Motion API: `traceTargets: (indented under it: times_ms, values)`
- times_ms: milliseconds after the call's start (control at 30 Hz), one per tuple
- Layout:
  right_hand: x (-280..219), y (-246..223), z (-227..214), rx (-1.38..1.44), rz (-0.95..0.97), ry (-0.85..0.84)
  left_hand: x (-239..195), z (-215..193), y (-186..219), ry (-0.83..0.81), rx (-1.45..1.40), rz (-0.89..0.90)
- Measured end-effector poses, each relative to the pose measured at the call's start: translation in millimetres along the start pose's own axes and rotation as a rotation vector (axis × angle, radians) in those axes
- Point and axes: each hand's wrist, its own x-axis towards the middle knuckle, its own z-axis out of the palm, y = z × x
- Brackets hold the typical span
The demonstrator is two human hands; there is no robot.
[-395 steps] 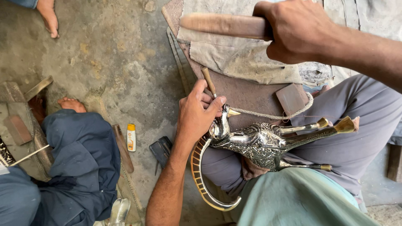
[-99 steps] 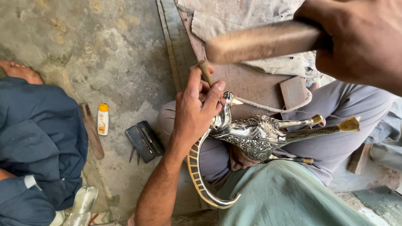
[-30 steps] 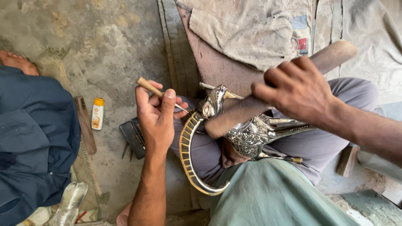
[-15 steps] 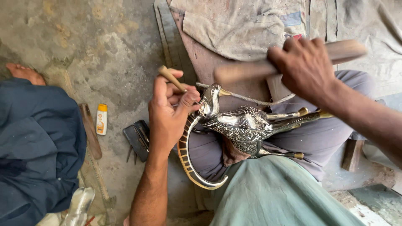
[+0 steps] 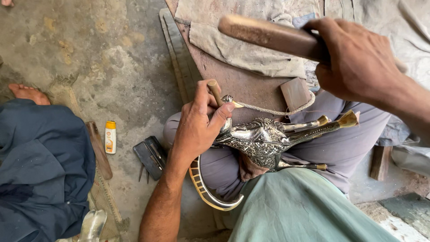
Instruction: The person uses a hammer and chisel to engrave intricate patterns onto a silver-colored metal animal figurine. They hold the figurine steady with one hand while striking the chisel with the other, focusing on the head and body areas.
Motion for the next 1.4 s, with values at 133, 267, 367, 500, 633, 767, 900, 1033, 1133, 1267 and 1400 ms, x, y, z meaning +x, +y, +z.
traceTargets:
  times_ms: [133,267,367,500,633,767,900,1033,1133,1267,1400]
  values:
    - [-6,0,-6,0.114,-0.135,0.165,3,-2,-6,-0.022,0.166,0.097]
    - [-9,-9,-17,0.057,-0.169,0.279,3,-2,-7,-0.027,0.097,0.069]
    - [-9,-17,-25,0.069,-0.147,0.263,4,1,-6,-0.015,0.077,0.042]
    - [-8,-23,-27,0.453,-0.16,0.249,4,2,-6,-0.014,0.079,-0.003]
    - [-3,-29,-29,0.031,-0.168,0.148,5,3,-4,-0.008,0.106,0.001]
    - [1,-36,-37,-0.054,-0.119,0.083,5,3,-2,-0.024,0.039,-0.039]
    - [2,-39,-44,-0.175,-0.186,0.219,6,2,0,-0.024,0.036,-0.041]
    - [1,-40,-42,-0.076,-0.093,0.126,5,2,-1,-0.022,0.028,-0.062]
    - [-1,-39,-42,-0.131,-0.143,0.197,5,2,-1,-0.029,0.032,-0.061]
    - [-2,-38,-43,-0.104,-0.141,0.175,4,2,-3,-0.034,0.03,-0.057]
    - [-3,-36,-44,0.131,-0.083,0.138,5,2,-4,-0.042,0.024,-0.054]
